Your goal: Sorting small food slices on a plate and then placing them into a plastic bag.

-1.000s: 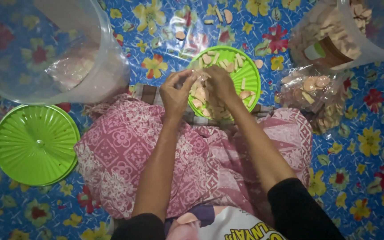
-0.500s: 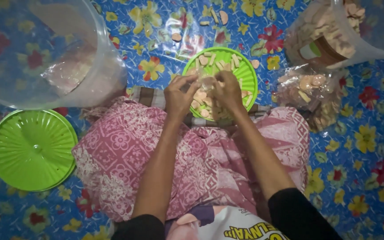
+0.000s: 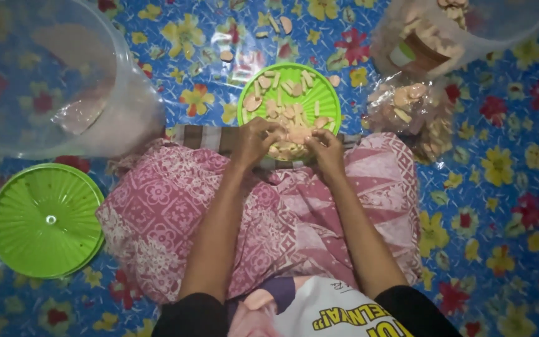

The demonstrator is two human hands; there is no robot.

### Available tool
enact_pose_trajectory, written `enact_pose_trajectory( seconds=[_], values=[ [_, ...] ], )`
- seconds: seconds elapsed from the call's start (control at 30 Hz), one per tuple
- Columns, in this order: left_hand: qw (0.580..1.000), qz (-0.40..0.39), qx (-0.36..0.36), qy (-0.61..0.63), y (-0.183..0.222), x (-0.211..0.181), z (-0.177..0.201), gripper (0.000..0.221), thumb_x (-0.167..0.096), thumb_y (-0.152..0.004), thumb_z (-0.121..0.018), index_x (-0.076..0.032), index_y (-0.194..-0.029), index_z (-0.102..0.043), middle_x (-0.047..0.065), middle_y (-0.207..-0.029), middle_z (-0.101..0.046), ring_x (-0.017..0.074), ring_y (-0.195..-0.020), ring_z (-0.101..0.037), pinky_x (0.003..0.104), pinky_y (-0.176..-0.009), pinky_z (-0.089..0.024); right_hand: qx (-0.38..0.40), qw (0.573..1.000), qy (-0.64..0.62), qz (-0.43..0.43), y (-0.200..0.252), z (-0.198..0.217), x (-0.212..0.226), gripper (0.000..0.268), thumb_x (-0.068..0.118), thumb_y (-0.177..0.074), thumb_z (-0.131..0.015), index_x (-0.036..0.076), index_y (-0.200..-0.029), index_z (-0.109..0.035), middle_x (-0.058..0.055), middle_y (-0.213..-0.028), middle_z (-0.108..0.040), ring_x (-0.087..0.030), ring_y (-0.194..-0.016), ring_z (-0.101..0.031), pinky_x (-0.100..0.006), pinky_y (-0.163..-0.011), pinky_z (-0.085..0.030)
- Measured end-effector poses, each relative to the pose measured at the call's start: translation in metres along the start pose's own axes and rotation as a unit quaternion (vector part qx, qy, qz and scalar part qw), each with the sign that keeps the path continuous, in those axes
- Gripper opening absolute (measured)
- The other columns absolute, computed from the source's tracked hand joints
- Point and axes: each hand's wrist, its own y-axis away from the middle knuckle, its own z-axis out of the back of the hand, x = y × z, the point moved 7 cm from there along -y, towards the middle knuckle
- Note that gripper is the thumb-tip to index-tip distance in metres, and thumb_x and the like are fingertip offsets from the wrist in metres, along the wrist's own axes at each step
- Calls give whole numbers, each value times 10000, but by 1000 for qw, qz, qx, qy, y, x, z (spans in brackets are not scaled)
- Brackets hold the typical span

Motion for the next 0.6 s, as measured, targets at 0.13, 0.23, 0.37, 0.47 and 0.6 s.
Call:
enact_pose_trajectory(
  seconds=[0.13,0.23,0.37,0.47,0.6],
  values=[
    [1000,-2,22,14,6,-14,0,266,-94,-667,-768,-198,-908,-722,51,-815,-665,293,-771,-652,362,-696,-533,39,999,24,12,2,-3,-1,341,146,-775,-751,84,-1087,-628,-146,-1022,-570,-201,-814,-638,-320,-633,-555],
    [997,-17,45,55,10,-70,16,335,-79,-610,-810,-162,-922,-720,95,-819,-667,338,-777,-650,396,-689,-536,58,998,26,3,7,-10,2,380,67,-727,-764,111,-1084,-641,-105,-900,-640,-180,-757,-652,-272,-629,-558],
    [836,419,75,347,36,-105,29,302,-210,-824,-463,-50,-1062,-558,206,-1092,-492,393,-1119,-543,313,-488,-492,44,999,19,-17,-2,-6,-10,294,74,-701,-780,82,-964,-651,-125,-738,-625,-166,-573,-621,-233,-419,-486],
    [852,377,78,355,28,-65,7,236,-161,-808,-504,-28,-987,-582,217,-1095,-536,376,-1062,-573,355,-711,-521,59,996,67,2,8,-9,0,274,144,-706,-792,115,-957,-687,-112,-794,-633,-171,-691,-644,-258,-550,-523],
    [819,436,77,366,35,-89,18,305,-222,-801,-517,-80,-1069,-547,256,-1005,-619,311,-811,-666,270,-337,-395,83,981,172,30,1,-19,-10,235,310,-818,-673,201,-1023,-707,-80,-901,-657,-155,-837,-598,-299,-722,-494]
  ],
)
